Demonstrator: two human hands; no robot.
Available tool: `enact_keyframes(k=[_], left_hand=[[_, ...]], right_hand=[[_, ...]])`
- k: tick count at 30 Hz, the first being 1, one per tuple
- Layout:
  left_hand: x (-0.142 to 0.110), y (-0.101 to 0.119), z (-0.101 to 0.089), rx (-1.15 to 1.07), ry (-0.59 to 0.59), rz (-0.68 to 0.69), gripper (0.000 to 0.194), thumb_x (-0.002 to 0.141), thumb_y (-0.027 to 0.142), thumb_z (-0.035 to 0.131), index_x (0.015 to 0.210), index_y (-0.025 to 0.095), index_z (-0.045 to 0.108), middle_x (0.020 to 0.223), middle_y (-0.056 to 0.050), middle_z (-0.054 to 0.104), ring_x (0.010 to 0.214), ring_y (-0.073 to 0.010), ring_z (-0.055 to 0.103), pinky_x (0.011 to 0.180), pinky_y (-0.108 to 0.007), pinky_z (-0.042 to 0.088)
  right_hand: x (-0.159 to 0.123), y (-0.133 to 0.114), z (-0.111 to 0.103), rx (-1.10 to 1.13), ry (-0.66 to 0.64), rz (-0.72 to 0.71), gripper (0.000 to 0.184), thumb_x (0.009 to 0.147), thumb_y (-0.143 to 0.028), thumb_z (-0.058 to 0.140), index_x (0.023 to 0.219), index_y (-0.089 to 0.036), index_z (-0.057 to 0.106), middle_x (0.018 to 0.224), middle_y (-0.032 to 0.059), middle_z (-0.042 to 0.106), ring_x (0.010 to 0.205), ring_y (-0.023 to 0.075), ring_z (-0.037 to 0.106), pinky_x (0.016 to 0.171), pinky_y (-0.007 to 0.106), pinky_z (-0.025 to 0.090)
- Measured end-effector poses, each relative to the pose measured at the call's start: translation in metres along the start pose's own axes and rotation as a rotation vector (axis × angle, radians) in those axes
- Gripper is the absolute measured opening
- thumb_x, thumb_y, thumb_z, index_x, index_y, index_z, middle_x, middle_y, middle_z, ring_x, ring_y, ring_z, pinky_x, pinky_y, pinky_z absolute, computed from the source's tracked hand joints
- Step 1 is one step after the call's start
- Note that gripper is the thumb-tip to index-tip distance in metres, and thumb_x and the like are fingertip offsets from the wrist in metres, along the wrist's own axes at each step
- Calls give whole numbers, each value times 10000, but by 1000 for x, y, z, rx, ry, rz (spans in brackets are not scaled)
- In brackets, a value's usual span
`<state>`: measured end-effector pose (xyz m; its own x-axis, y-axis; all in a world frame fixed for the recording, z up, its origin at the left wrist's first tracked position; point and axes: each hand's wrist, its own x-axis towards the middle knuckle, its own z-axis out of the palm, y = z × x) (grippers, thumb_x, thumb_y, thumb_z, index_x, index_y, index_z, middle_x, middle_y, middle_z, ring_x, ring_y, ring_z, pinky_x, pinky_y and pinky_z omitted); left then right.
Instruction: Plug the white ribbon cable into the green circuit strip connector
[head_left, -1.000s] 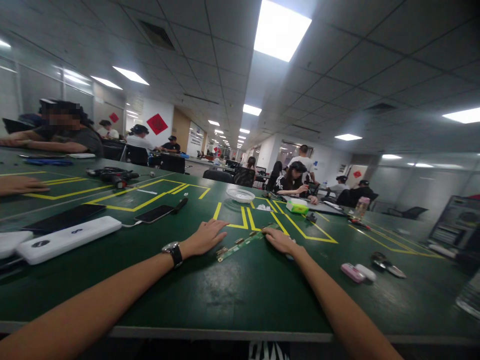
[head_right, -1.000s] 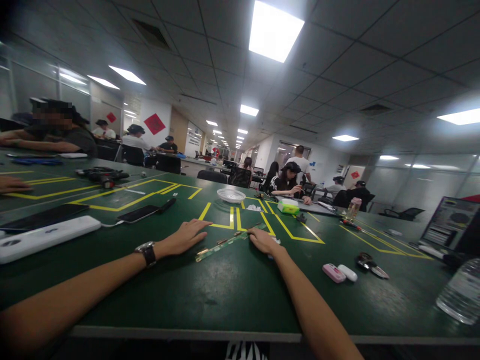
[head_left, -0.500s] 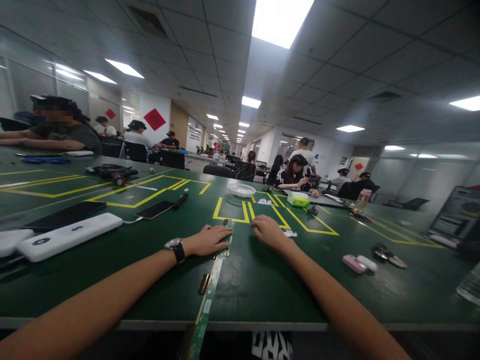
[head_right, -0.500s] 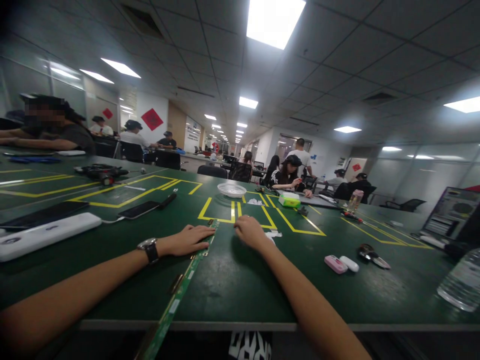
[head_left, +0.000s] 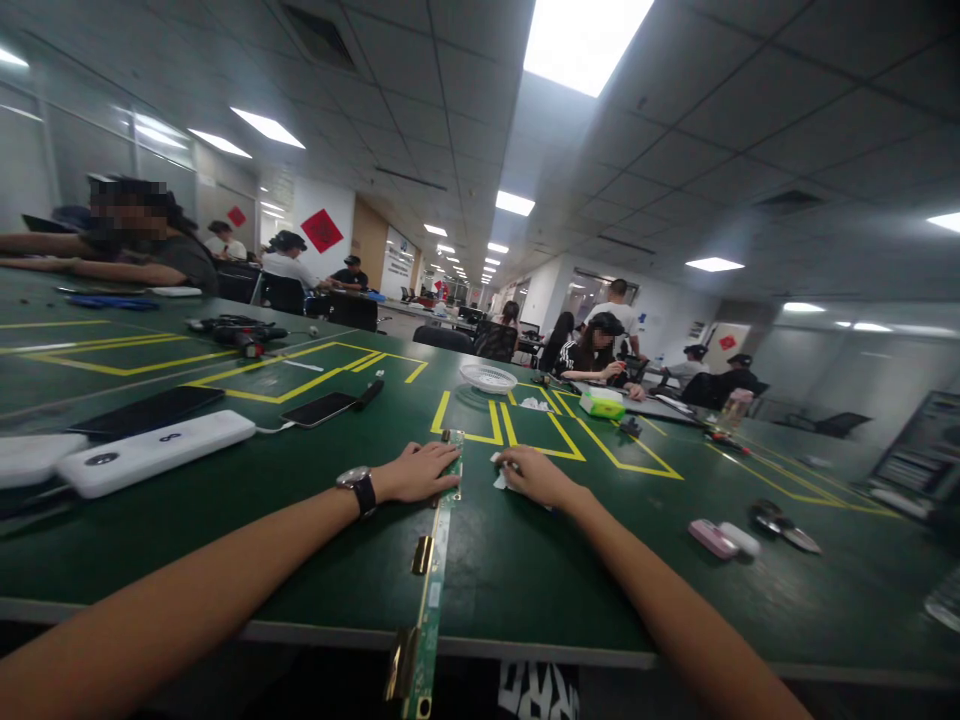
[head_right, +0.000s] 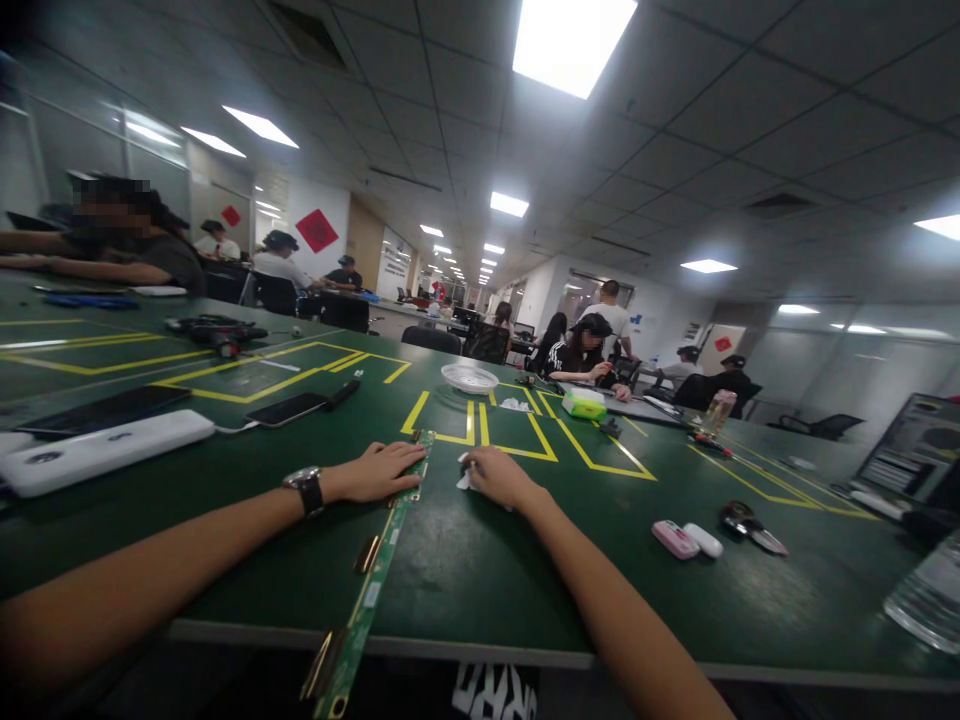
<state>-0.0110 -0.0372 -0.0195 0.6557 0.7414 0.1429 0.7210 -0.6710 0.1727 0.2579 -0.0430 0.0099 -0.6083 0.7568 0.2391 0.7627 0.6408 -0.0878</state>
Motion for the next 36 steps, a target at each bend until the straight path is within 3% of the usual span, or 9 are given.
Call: enact_keyframes(k=[2,6,36], left_hand=[[-1,0,-1,7,-19,3,673,953,635,265,1481,218,305,1537,-122,285,1393,-310,250,1044,-519,224],[-3,3,-5,9,-58,4,731,933,683,246,1487,209,296,1552,-128,239,1404,-318,220,1051,-528,207],[-3,3,-5,-9,-61,8,716,936,684,248,1488,232,296,1554,-120,238,1407,-320,210,1056,-522,197]], right_hand=[[5,-15,6,66,23,-191,285,893,-136,469,1106,-156,658,1110,91,660,1071,197,583,985,328,423],[5,-33,7,88,20,-305,326,877,-88,443,1117,-139,658,1127,101,648,1077,190,566,999,320,413],[1,-38,-1,107,-33,-350,390,864,-55,434,1175,-155,647,1175,101,629,1106,188,556,1017,339,405]])
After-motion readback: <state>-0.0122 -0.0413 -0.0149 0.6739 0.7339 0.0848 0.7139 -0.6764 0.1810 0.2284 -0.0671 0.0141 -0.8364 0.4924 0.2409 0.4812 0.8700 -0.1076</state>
